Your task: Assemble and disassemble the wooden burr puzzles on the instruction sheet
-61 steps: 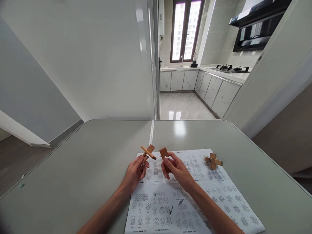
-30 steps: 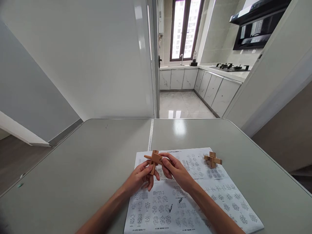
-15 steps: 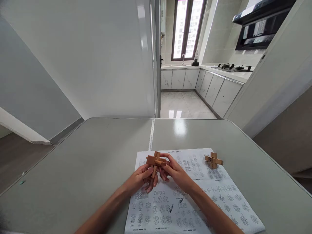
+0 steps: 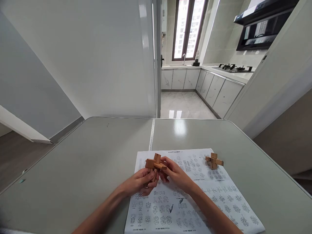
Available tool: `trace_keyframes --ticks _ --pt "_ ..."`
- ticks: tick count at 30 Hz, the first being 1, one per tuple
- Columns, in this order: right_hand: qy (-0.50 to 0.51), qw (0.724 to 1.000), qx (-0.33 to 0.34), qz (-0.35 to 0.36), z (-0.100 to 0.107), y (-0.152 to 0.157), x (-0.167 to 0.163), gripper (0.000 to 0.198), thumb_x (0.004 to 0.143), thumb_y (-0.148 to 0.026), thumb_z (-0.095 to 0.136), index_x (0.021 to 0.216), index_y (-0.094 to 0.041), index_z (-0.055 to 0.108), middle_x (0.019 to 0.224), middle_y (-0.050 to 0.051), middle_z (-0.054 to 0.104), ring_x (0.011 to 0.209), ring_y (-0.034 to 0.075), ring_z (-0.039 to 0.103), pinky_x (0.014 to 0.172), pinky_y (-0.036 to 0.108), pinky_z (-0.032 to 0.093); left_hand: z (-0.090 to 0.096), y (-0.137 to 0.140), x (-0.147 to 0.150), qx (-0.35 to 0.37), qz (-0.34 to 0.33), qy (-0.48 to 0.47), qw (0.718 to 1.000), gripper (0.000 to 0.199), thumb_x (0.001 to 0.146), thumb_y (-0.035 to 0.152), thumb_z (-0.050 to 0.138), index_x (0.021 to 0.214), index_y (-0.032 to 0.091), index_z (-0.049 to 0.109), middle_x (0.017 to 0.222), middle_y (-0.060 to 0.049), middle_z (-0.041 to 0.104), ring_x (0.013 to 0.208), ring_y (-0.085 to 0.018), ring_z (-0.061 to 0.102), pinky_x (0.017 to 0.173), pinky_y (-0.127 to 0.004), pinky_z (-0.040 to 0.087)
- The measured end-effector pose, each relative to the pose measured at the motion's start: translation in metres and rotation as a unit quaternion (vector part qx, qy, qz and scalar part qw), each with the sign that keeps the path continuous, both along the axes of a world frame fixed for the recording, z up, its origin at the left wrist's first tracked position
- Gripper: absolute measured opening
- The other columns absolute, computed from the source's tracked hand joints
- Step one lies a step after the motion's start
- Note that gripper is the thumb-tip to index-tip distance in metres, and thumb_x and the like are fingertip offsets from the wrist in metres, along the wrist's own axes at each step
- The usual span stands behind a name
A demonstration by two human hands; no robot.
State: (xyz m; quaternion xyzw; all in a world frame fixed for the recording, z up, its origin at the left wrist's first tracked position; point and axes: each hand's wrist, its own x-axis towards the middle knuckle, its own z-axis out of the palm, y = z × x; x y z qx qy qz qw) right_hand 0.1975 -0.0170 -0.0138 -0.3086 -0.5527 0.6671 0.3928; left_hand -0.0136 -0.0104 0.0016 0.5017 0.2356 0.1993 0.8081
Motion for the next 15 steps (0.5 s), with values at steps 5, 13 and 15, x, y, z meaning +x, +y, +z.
trace_keyframes --ticks 5,13,15 --pt "-0.021 0.999 0.024 0.004 0.002 0.0 -0.001 0.042 0.103 -0.061 0.048 0.113 -0.022 0.062 0.073 -0.002 0.055 0.056 0.011 0.043 0.058 0.027 0.037 0.002 0.004 -0.004 0.063 -0.019 0.017 0.998 0.051 0.094 0.066 0.056 0.09 0.015 0.06 0.077 -0.003 0.063 0.042 -0.007 0.055 0.043 -0.021 0.04" --pt "-0.047 0.998 0.035 0.012 0.0 0.001 0.001 0.045 0.101 -0.063 0.048 0.106 -0.021 0.063 0.074 -0.003 0.049 0.057 0.011 0.04 0.059 0.028 0.035 -0.009 0.006 -0.006 0.016 0.002 -0.003 1.0 0.052 0.089 0.064 0.065 0.103 0.015 0.056 0.079 -0.007 0.07 0.053 -0.015 0.07 0.044 -0.02 0.05" --pt "-0.039 0.998 0.041 0.026 -0.001 0.002 0.002 0.044 0.102 -0.062 0.048 0.105 -0.02 0.062 0.074 -0.003 0.049 0.055 0.01 0.038 0.058 0.027 0.034 -0.012 0.008 -0.006 0.008 0.007 -0.018 1.0 0.05 0.088 0.063 0.068 0.099 0.016 0.054 0.078 -0.006 0.071 0.051 -0.014 0.069 0.043 -0.019 0.05"
